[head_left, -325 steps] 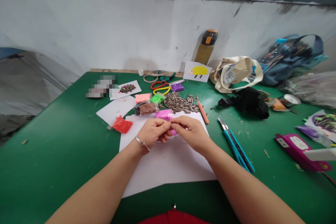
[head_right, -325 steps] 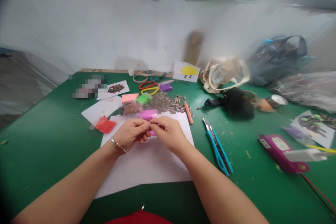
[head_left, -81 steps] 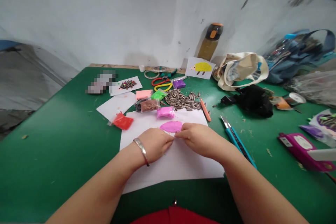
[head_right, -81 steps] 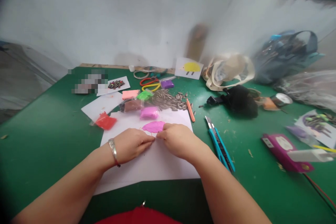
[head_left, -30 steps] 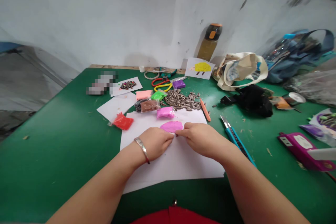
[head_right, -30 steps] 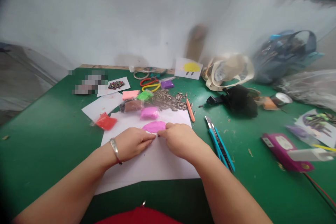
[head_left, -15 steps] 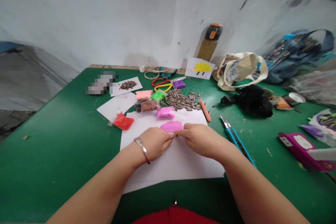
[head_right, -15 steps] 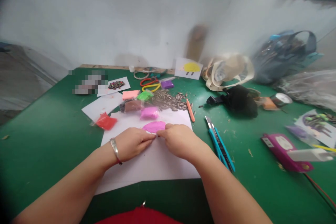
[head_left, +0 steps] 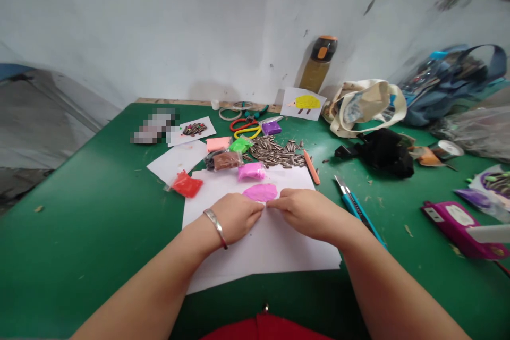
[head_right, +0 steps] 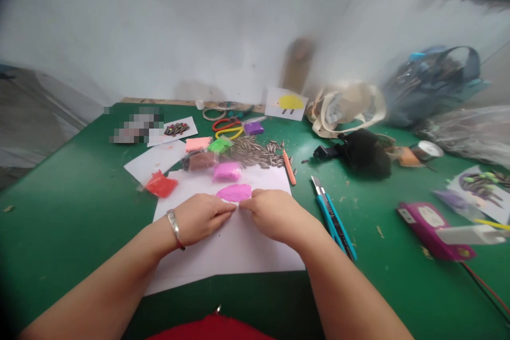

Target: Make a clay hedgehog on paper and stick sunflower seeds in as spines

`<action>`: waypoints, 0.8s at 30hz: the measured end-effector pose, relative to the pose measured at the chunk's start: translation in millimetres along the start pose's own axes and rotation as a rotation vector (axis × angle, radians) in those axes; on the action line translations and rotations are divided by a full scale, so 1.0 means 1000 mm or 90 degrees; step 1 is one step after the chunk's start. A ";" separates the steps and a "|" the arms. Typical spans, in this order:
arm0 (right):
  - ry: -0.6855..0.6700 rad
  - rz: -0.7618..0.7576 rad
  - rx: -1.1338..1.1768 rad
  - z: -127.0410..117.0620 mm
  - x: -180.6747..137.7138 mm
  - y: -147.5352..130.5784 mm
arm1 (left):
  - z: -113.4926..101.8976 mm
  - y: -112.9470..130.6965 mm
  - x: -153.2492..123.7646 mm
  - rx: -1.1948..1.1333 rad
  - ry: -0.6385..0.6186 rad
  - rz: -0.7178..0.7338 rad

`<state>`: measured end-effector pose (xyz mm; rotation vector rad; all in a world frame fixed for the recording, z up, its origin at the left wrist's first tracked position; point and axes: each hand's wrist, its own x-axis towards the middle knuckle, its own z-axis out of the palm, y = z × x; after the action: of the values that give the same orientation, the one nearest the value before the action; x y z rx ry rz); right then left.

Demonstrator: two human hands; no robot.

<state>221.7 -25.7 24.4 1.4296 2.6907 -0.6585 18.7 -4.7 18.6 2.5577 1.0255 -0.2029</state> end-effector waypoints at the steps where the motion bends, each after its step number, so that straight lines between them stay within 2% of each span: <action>1: -0.001 -0.002 -0.004 0.001 0.000 0.000 | 0.000 0.000 0.000 0.000 0.000 0.000; 12: 0.004 -0.003 0.035 -0.003 -0.005 0.003 | 0.000 -0.001 0.000 -0.004 -0.005 0.002; 19: -0.014 -0.007 -0.011 0.002 -0.001 0.000 | 0.000 -0.001 0.000 -0.005 -0.009 -0.007; 24: -0.009 0.007 0.046 -0.003 -0.004 0.004 | 0.002 -0.002 0.000 -0.004 -0.008 -0.004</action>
<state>227.6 -25.9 26.2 1.4480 2.6730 -0.7691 17.3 -4.0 16.5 2.5444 1.0279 -0.2158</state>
